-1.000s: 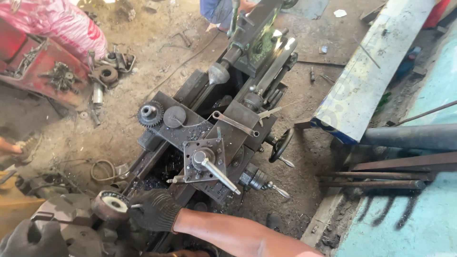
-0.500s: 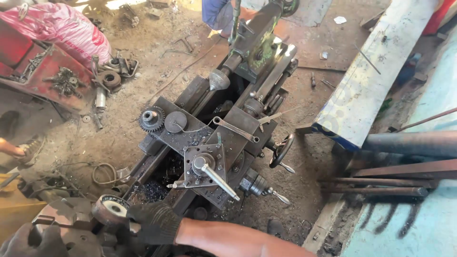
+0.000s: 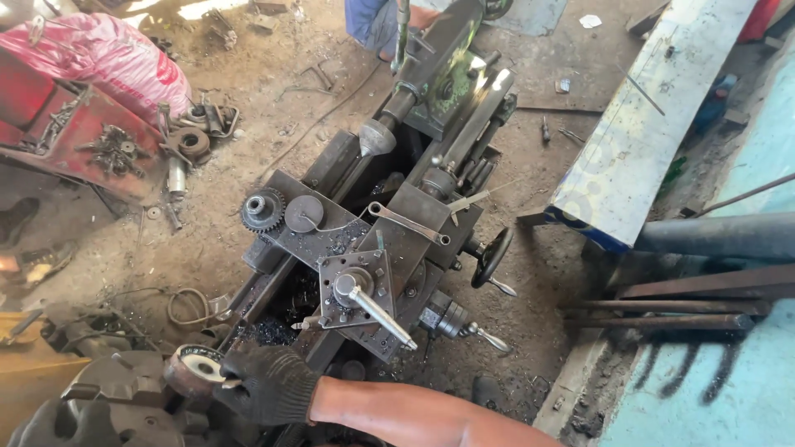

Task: Machining and finishing a metal part on a lathe using a scraper and a grinding wheel

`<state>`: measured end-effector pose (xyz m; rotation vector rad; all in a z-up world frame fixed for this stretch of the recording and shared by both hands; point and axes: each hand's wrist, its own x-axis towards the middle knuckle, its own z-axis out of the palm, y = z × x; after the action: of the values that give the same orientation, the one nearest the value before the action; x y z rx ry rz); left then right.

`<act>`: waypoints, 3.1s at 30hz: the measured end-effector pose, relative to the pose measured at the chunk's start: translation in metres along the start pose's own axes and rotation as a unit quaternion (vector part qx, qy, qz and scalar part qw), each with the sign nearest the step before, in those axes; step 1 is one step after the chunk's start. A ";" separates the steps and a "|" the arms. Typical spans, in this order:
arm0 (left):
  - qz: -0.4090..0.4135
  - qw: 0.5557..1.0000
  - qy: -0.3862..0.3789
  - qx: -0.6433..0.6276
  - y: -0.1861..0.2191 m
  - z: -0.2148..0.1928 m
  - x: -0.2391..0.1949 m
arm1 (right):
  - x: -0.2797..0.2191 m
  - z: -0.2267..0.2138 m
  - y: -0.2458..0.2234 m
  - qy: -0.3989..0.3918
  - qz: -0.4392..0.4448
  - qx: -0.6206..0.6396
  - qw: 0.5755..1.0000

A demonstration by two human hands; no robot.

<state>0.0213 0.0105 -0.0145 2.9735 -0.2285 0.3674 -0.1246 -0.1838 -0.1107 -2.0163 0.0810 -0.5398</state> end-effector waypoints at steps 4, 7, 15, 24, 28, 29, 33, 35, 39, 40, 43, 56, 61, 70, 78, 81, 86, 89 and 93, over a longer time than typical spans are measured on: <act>-0.007 1.000 -0.002 0.028 0.013 -0.001 -0.031 | -0.009 -0.008 -0.005 -0.012 -0.038 0.012 0.999; -0.011 0.995 -0.025 0.092 0.007 0.003 -0.024 | -0.007 0.004 0.008 -0.032 -0.042 -0.012 0.999; -0.036 0.999 -0.031 0.007 0.050 -0.036 -0.042 | -0.021 -0.001 0.002 0.001 -0.104 -0.016 0.994; -0.037 0.999 -0.028 -0.014 0.056 -0.037 -0.041 | -0.017 -0.001 0.003 0.030 -0.101 0.013 0.994; -0.010 1.000 0.000 0.029 0.030 -0.016 -0.038 | -0.024 -0.010 -0.007 0.007 -0.093 0.015 0.996; -0.015 1.000 0.002 0.028 0.056 -0.038 -0.030 | -0.021 -0.009 0.005 0.003 -0.096 0.015 0.995; -0.127 0.980 -0.156 0.010 0.084 -0.063 -0.019 | -0.036 0.010 0.034 -0.004 -0.146 0.012 0.989; -0.134 0.982 -0.115 0.062 0.057 -0.046 -0.023 | -0.047 0.024 0.027 -0.037 -0.145 0.077 0.986; 0.030 0.997 0.064 -0.036 0.006 -0.006 -0.027 | -0.062 0.039 0.019 -0.035 -0.079 0.194 0.977; 0.034 0.994 0.100 -0.026 0.007 0.008 -0.015 | -0.055 0.033 0.030 -0.007 -0.052 0.208 0.977; -0.075 0.997 0.032 0.007 0.028 -0.014 -0.019 | -0.062 0.031 0.033 0.038 0.015 0.232 0.972; 0.010 0.998 0.057 -0.038 0.015 -0.008 -0.019 | -0.007 -0.010 0.033 -0.017 -0.058 0.185 0.981; -0.003 0.998 0.045 -0.038 0.016 -0.008 -0.020 | -0.056 0.026 0.057 -0.021 -0.159 0.220 0.962; -0.014 0.999 0.026 -0.033 0.012 -0.005 -0.020 | -0.052 0.014 0.062 -0.094 0.004 0.646 0.758; 0.005 0.999 0.033 -0.038 0.022 -0.015 -0.022 | -0.016 0.008 0.051 -0.021 -0.170 0.182 0.968; 0.006 0.998 0.036 -0.044 0.022 -0.016 -0.021 | -0.024 0.010 0.064 -0.032 -0.172 0.182 0.968; -0.019 0.999 0.011 -0.047 0.024 -0.016 -0.019 | -0.041 0.017 0.079 -0.027 -0.177 0.174 0.968; 0.019 0.998 0.035 -0.043 0.019 -0.009 -0.017 | -0.046 0.024 0.090 -0.025 -0.175 0.164 0.971; 0.025 0.998 0.040 -0.031 0.015 -0.007 -0.018 | -0.060 0.027 0.099 -0.023 -0.181 0.154 0.971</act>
<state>-0.0004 -0.0011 -0.0102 2.8899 -0.3016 0.4750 -0.1508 -0.1934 -0.2259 -1.7424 -0.3856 -0.6885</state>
